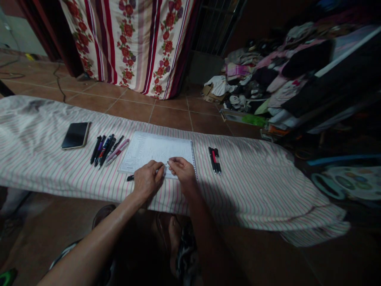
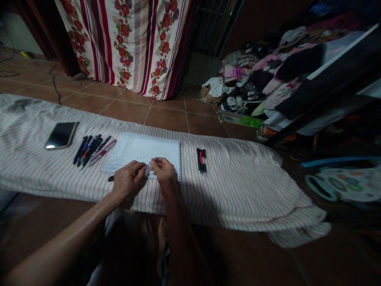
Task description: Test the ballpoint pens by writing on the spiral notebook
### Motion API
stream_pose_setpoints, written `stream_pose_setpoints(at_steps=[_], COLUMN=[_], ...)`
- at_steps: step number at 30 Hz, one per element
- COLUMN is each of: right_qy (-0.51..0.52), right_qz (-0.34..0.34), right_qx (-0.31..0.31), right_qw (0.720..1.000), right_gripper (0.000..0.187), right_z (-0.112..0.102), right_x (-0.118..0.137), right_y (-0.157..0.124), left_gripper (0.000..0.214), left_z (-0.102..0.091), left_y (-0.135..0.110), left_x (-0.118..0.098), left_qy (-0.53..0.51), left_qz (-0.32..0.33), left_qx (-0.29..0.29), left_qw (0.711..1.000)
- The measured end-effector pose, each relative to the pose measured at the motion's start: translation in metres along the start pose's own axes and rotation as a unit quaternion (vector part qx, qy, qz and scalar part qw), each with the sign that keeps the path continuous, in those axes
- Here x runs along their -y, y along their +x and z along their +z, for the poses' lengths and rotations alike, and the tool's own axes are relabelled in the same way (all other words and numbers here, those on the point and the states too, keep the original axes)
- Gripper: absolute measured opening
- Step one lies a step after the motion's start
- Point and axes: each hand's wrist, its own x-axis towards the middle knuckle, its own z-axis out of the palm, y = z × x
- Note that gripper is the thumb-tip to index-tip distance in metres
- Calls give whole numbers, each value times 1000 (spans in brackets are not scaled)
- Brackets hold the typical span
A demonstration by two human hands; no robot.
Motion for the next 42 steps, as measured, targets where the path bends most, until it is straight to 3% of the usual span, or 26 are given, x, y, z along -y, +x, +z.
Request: stream_pose_setpoints(at_steps=[15, 20, 23, 27, 31, 42], right_qy=[-15, -68, -197, -397, -485, -470], right_qz=[-19, -33, -81, -141, -169, -188], right_qx=[-42, -52, -80, -85, -75, -41], right_qw=[999, 996, 974, 903, 855, 861], right_gripper=[26, 27, 20, 9, 10, 17], right_z=[-13, -21, -27, -31, -31, -39], right_x=[-1, -8, -10, -7, -9, -14], right_y=[7, 14, 17, 16, 15, 20], left_gripper=[33, 32, 32, 31, 31, 30], left_z=[0, 0, 0, 0, 1, -2], left_y=[-1, 0, 0, -1, -1, -1], left_x=[-1, -2, -2, -3, -2, -3], left_qy=[41, 52, 54, 66, 68, 77], left_qz=[0, -1, 0, 1, 4, -4], left_qx=[5, 14, 14, 12, 6, 11], left_qw=[999, 999, 998, 998, 998, 997])
